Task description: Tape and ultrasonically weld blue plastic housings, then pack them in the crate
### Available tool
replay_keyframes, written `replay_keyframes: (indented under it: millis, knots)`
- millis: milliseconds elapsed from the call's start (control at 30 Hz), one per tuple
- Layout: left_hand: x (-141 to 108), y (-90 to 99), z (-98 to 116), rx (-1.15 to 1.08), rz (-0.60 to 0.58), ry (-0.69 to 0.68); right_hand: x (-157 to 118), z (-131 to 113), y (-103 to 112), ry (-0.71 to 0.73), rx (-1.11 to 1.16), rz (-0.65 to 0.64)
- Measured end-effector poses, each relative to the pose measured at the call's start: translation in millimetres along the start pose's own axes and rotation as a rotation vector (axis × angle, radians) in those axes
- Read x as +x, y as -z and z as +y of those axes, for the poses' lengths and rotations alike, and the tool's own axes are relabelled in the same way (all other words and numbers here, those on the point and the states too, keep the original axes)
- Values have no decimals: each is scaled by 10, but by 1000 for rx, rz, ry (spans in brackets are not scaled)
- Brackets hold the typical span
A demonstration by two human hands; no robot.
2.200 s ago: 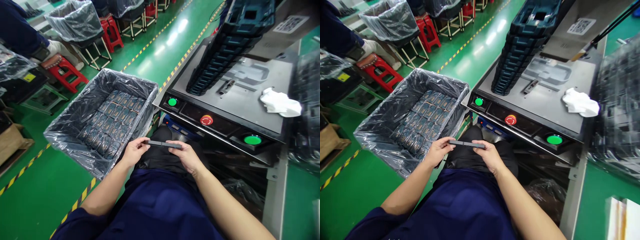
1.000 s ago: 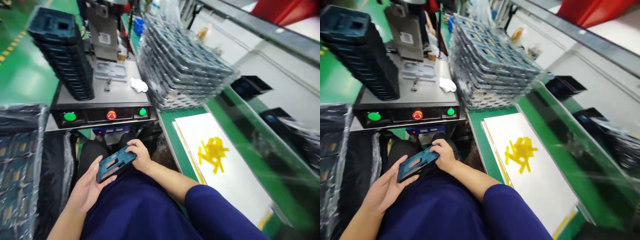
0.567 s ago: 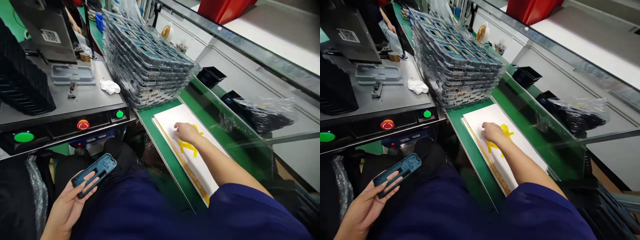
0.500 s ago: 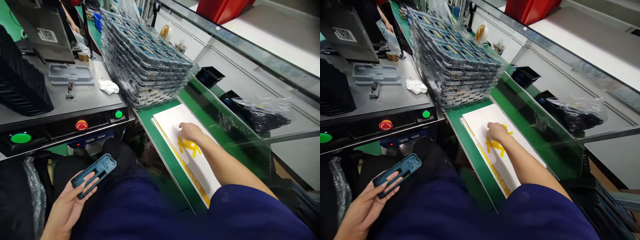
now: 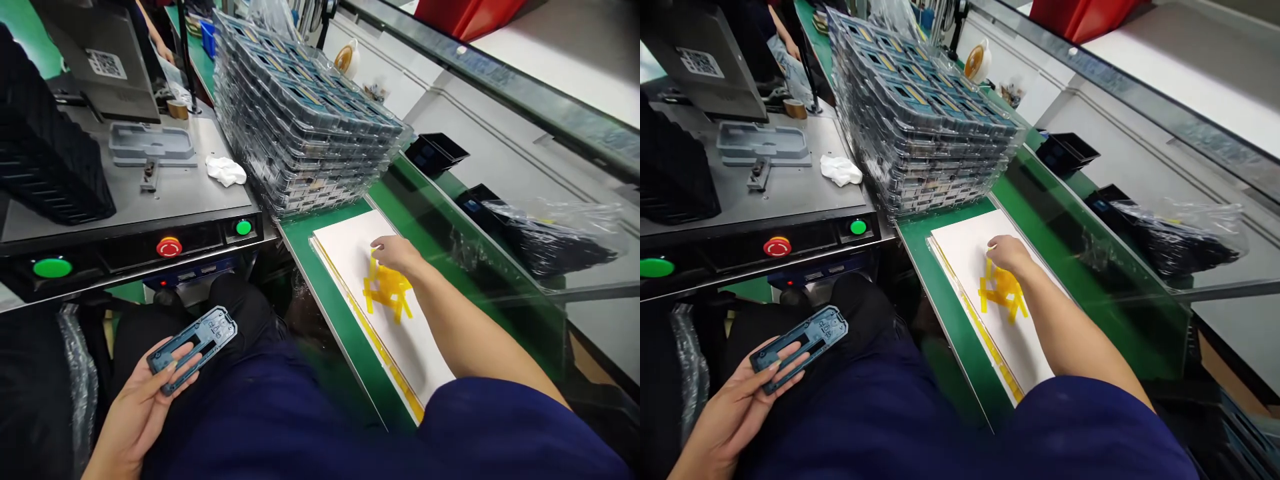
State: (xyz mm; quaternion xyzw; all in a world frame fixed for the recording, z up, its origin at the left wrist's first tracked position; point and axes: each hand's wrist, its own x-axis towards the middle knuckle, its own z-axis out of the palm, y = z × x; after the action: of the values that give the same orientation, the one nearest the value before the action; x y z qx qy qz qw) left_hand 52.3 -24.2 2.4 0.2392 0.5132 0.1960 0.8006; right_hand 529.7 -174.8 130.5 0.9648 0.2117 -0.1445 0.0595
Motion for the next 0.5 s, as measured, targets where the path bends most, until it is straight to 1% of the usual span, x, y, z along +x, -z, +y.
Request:
replay_keyframes:
  millis: [33, 100, 133, 200, 267, 333, 400, 500]
  knots:
    - [-4, -14, -2, 0, -3, 7, -5, -53, 38, 17, 181, 0]
    - [-16, -49, -3, -10, -3, 16, -41, -221, 67, 77, 636, -50]
    - [-24, -68, -2, -18, -4, 15, -72, -332, 58, 116, 848, -97]
    - [-45, -105, 2, -37, -6, -2, -155, -595, -2, 197, 1121, -223]
    - [-71, -133, 6, -64, -12, -29, -263, -885, -102, 259, 1249, -353]
    - [-99, -150, 7, -101, -24, -64, -389, -1175, -227, 305, 1295, -473]
    - [-126, -157, 4, -148, -33, -102, -531, -1447, -363, 357, 1290, -585]
    - [-156, -157, -7, -230, -37, -155, -766, -1804, -579, 442, 1227, -714]
